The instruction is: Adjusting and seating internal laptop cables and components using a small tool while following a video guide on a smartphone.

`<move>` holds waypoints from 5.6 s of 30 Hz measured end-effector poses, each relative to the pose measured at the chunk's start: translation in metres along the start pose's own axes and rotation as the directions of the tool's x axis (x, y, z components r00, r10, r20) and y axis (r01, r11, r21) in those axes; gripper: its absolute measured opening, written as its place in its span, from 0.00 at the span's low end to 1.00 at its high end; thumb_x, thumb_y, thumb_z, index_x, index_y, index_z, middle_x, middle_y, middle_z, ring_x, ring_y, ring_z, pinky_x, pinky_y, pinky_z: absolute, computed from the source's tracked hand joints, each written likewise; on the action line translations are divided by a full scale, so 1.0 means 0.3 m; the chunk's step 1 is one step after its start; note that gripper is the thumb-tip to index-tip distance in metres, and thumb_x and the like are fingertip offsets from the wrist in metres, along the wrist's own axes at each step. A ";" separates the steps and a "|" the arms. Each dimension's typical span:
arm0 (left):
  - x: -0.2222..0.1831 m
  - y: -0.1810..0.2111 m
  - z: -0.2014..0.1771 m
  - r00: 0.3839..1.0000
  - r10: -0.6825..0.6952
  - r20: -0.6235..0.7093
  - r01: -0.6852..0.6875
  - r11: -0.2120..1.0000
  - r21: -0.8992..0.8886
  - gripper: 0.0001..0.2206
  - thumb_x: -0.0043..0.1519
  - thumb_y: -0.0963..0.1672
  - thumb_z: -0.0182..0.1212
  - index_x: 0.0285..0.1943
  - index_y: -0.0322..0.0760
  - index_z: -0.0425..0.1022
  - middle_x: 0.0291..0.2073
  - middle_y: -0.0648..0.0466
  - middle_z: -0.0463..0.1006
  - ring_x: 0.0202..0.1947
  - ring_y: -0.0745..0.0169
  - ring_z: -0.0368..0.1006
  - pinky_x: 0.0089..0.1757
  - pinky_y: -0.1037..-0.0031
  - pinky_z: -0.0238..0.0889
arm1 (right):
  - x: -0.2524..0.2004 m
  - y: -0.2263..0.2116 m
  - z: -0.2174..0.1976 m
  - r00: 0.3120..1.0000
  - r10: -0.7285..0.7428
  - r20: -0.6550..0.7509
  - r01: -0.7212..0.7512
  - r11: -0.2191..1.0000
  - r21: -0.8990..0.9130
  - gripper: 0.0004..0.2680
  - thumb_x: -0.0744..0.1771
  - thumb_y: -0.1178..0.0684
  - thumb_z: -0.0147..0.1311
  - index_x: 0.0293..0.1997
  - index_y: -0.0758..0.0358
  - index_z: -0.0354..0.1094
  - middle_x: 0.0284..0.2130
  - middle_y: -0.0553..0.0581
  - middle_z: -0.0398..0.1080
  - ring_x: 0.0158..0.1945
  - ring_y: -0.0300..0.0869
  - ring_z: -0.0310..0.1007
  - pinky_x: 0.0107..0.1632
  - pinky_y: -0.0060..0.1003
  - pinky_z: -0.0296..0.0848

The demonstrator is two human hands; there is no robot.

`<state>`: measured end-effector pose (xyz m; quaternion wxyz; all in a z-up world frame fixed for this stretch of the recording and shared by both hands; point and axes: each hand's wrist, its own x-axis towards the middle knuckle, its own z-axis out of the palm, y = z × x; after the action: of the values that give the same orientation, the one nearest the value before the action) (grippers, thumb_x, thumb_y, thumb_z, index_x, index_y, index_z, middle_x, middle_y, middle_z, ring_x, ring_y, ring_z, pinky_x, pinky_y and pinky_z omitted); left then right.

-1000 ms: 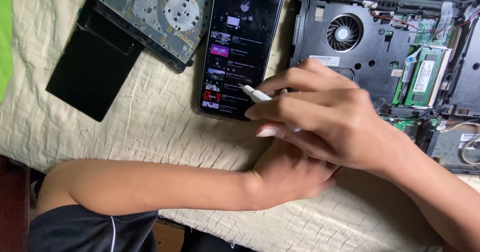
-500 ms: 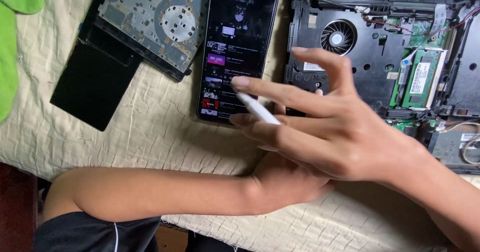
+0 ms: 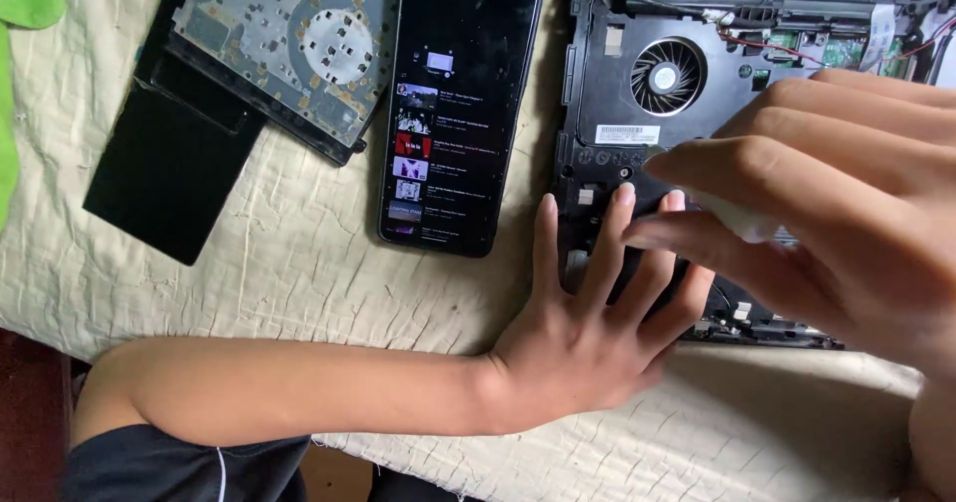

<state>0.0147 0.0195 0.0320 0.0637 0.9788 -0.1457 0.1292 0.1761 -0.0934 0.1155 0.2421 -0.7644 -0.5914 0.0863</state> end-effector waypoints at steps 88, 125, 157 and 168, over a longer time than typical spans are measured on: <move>-0.068 0.046 0.054 0.986 0.023 -0.167 -0.053 0.983 -0.174 0.15 0.66 0.44 0.54 0.59 0.54 0.82 0.51 0.60 0.77 0.49 0.56 0.68 0.43 0.52 0.72 | 0.091 -0.048 0.175 0.968 -0.092 -0.235 0.164 0.938 0.305 0.12 0.69 0.52 0.51 0.31 0.75 0.62 0.26 0.62 0.57 0.29 0.51 0.56 0.32 0.41 0.57; -0.031 0.010 0.011 0.977 0.010 -0.211 0.008 0.996 0.086 0.12 0.69 0.46 0.50 0.56 0.48 0.77 0.49 0.56 0.69 0.52 0.60 0.68 0.55 0.64 0.75 | 0.110 0.032 0.171 0.957 -0.279 -0.075 0.255 0.939 -0.232 0.14 0.76 0.47 0.40 0.39 0.65 0.61 0.58 0.60 0.84 0.67 0.65 0.77 0.64 0.58 0.46; -0.023 0.017 0.018 0.987 0.036 -0.156 -0.034 0.999 0.012 0.16 0.69 0.44 0.45 0.62 0.44 0.74 0.51 0.50 0.69 0.52 0.53 0.68 0.57 0.46 0.75 | -0.022 -0.005 0.058 0.977 0.211 0.041 -0.205 0.971 -0.124 0.14 0.76 0.52 0.61 0.36 0.63 0.61 0.19 0.51 0.60 0.23 0.42 0.60 0.29 0.39 0.58; -0.014 0.010 0.007 0.988 0.044 -0.150 -0.039 0.999 0.036 0.17 0.67 0.45 0.46 0.63 0.45 0.74 0.50 0.50 0.71 0.51 0.54 0.68 0.55 0.50 0.76 | -0.022 -0.030 0.069 0.929 0.361 0.086 -0.322 0.899 -0.298 0.09 0.79 0.50 0.46 0.41 0.52 0.60 0.14 0.46 0.54 0.17 0.41 0.55 0.22 0.40 0.53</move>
<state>0.0104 0.0176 0.0292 0.0558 0.9638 -0.1589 0.2065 0.1578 -0.0925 0.1006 0.0716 -0.8748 -0.4693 0.0964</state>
